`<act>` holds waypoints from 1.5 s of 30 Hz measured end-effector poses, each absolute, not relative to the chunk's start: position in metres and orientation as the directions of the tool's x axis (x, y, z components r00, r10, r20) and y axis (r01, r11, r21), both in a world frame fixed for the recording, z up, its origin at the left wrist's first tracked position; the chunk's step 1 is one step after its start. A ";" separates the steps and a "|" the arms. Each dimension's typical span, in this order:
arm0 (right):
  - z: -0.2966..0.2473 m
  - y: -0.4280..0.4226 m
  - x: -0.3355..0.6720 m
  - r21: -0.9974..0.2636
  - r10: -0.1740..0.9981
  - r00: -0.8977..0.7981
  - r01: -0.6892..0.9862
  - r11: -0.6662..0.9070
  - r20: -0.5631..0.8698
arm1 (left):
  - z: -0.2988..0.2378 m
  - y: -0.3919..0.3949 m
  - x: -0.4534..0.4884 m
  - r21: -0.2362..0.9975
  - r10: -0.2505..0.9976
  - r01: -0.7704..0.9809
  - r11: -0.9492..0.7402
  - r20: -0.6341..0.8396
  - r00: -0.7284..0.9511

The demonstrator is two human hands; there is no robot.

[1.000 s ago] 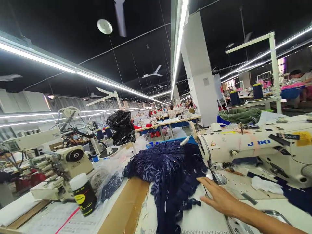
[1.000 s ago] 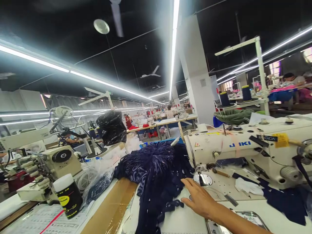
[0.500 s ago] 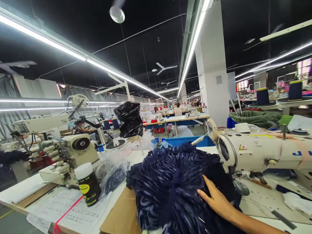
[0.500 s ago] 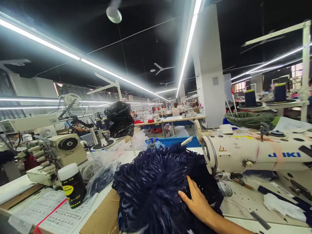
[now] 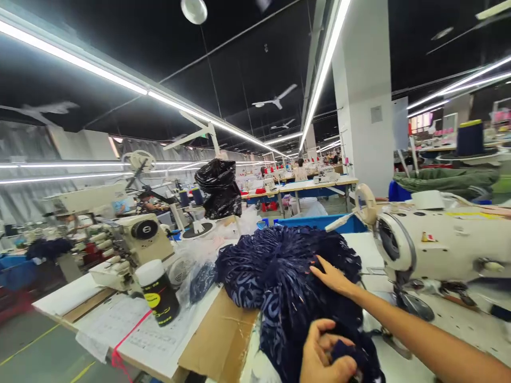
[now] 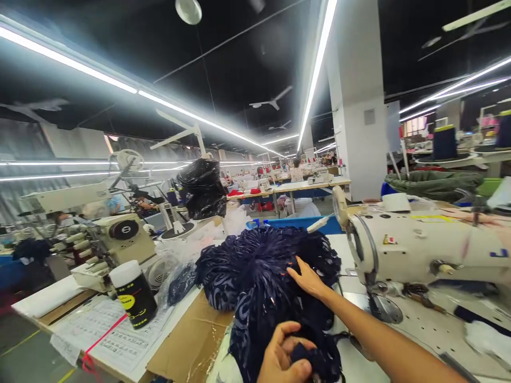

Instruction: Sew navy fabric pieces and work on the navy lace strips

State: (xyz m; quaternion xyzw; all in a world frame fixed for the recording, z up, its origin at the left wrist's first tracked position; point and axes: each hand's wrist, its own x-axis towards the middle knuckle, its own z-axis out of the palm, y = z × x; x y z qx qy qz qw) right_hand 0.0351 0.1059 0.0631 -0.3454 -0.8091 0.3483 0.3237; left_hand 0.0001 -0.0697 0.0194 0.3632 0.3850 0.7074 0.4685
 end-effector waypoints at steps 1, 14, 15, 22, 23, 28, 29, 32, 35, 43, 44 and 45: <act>0.064 0.102 0.046 -0.791 0.785 -0.553 0.331 0.514 0.279 | 0.027 -0.071 0.001 0.876 0.946 -0.411 -0.254 0.137 -0.293; 0.081 0.018 0.159 -0.879 0.650 -0.710 0.092 0.468 0.272 | 0.061 -0.072 0.015 0.955 0.940 -0.254 -0.154 0.062 -0.336; 0.079 0.017 0.159 -0.879 0.666 -0.692 0.094 0.467 0.279 | 0.061 -0.072 0.016 0.959 0.937 -0.237 -0.153 0.065 -0.344; 0.078 0.006 0.150 -0.821 0.656 -0.589 -0.020 0.571 0.471 | 0.063 -0.069 0.014 0.971 0.949 -0.183 -0.153 0.093 -0.301; 0.078 0.005 0.147 -0.834 0.660 -0.592 -0.036 0.551 0.462 | 0.062 -0.069 0.014 0.967 0.946 -0.193 -0.166 0.101 -0.308; 0.076 0.003 0.133 -0.953 0.756 -0.599 -0.043 0.299 0.264 | 0.058 -0.076 0.010 0.952 0.944 -0.227 -0.204 0.129 -0.304; 0.075 0.002 0.132 -0.970 0.777 -0.590 -0.044 0.240 0.219 | 0.056 -0.077 0.008 0.952 0.944 -0.233 -0.198 0.121 -0.307; 0.079 -0.005 0.131 -0.996 0.819 -0.567 -0.056 0.067 0.087 | 0.048 -0.077 0.005 0.950 0.924 -0.247 -0.192 0.091 -0.371; 0.084 -0.011 0.133 -0.998 0.826 -0.563 -0.051 -0.021 0.011 | 0.039 -0.075 0.006 0.951 0.891 -0.236 -0.201 0.077 -0.448; 0.087 -0.014 0.132 -0.998 0.830 -0.558 -0.055 -0.029 0.007 | 0.050 -0.089 0.020 0.961 0.818 -0.144 -0.238 0.118 -0.563; 0.086 -0.014 0.132 -0.998 0.832 -0.555 -0.059 -0.023 0.013 | 0.052 -0.091 0.021 0.958 0.814 -0.155 -0.241 0.113 -0.569; 0.085 -0.013 0.131 -0.998 0.836 -0.549 -0.063 -0.017 0.020 | 0.054 -0.094 0.022 0.953 0.810 -0.174 -0.248 0.106 -0.576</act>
